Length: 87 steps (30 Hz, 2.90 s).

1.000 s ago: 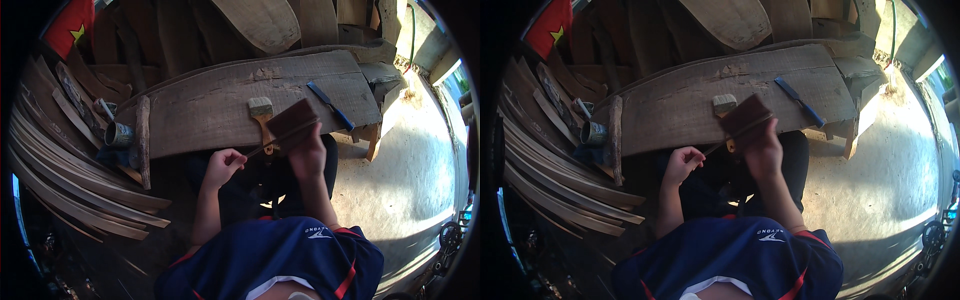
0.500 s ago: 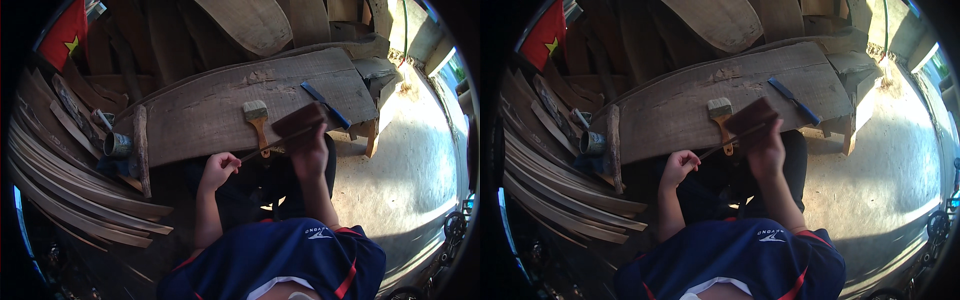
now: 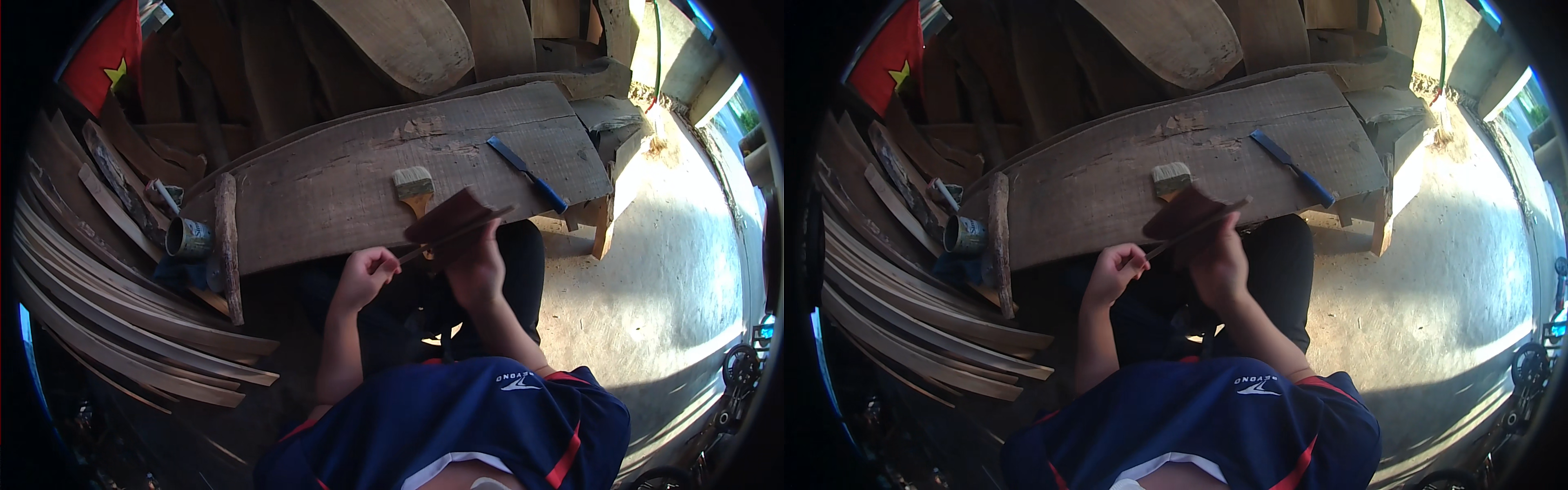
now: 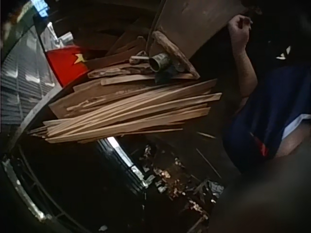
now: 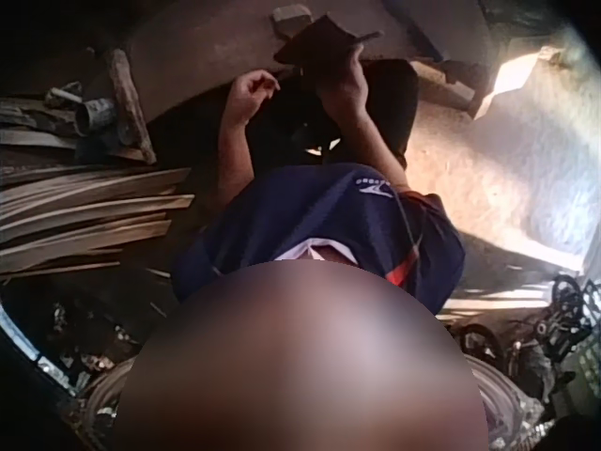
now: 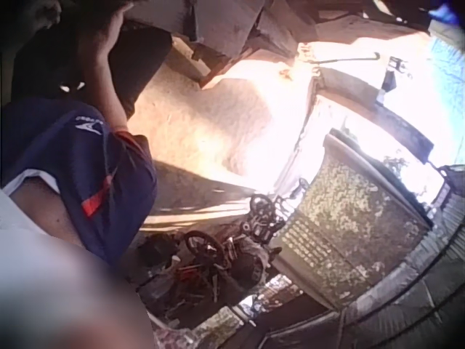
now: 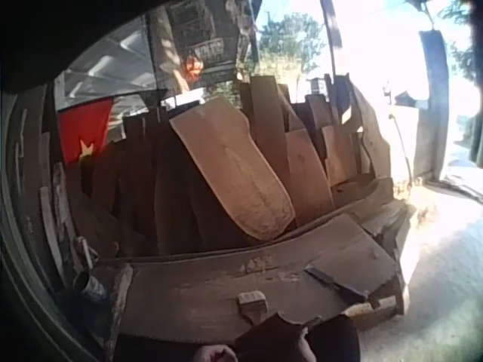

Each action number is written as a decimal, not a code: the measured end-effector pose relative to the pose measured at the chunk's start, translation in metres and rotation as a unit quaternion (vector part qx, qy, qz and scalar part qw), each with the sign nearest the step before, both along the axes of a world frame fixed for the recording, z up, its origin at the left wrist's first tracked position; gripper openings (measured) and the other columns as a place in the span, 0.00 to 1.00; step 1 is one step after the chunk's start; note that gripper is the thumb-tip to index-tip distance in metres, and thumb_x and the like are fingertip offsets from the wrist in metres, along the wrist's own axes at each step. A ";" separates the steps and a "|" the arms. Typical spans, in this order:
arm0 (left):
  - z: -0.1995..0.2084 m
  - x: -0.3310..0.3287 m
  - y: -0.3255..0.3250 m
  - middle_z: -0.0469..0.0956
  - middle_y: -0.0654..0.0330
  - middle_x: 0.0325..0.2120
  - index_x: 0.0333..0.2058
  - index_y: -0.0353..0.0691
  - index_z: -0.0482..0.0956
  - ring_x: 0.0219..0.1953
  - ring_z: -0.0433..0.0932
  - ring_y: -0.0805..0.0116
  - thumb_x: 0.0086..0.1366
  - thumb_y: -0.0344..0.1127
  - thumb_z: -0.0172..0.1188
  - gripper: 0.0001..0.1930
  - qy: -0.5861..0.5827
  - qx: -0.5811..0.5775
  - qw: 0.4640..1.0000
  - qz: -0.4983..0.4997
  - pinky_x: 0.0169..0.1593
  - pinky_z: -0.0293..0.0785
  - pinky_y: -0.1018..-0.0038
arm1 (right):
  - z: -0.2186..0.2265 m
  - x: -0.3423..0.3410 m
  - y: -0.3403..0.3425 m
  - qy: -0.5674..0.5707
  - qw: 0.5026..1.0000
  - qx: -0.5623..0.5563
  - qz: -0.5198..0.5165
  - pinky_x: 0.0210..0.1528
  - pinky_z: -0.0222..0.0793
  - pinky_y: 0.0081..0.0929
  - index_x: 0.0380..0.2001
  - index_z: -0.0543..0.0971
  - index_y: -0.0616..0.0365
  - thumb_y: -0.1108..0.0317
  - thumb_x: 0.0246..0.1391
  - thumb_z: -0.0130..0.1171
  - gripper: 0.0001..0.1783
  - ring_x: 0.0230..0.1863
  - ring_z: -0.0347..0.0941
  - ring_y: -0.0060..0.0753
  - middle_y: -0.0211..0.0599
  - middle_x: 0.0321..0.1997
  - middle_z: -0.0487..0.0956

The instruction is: Shaping and smoothing a thin wooden stick using a chisel and sandpaper on a workbench.

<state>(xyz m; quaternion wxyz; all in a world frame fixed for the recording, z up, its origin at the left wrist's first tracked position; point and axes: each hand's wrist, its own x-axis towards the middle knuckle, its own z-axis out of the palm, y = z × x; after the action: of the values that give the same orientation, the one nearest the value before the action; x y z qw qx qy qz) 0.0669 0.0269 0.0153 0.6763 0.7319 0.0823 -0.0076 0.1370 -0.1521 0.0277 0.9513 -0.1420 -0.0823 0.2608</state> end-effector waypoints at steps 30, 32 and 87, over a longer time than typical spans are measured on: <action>0.001 -0.007 -0.021 0.61 0.72 0.15 0.24 0.37 0.72 0.18 0.57 0.85 0.64 0.49 0.47 0.20 -0.021 -0.022 0.986 -0.162 0.23 0.52 0.85 | 0.052 -0.006 -0.063 -0.221 0.870 -0.421 0.129 0.32 0.67 0.23 0.43 0.66 0.61 0.50 0.62 0.32 0.24 0.30 0.70 0.25 0.35 0.31 0.73; -0.002 -0.002 -0.018 0.61 0.72 0.15 0.24 0.37 0.72 0.19 0.57 0.85 0.64 0.49 0.48 0.20 -0.050 -0.051 0.977 -0.201 0.24 0.53 0.85 | 0.047 -0.009 -0.067 -0.276 0.858 -0.406 0.151 0.35 0.67 0.23 0.42 0.67 0.61 0.50 0.62 0.34 0.24 0.32 0.69 0.24 0.34 0.32 0.72; 0.029 -0.005 -0.046 0.69 0.61 0.18 0.35 0.32 0.75 0.19 0.65 0.78 0.63 0.36 0.51 0.11 -0.156 0.175 0.967 0.097 0.22 0.60 0.80 | 0.038 0.006 -0.013 0.072 0.990 -0.115 -0.040 0.43 0.65 0.32 0.47 0.65 0.61 0.54 0.62 0.36 0.21 0.40 0.70 0.36 0.41 0.42 0.72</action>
<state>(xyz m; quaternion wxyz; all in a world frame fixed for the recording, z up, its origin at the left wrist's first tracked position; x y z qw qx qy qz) 0.0616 -0.0195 0.0439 0.5397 0.8196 0.0458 0.1869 0.1426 -0.1647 0.0657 0.9418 -0.2347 0.0230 0.2397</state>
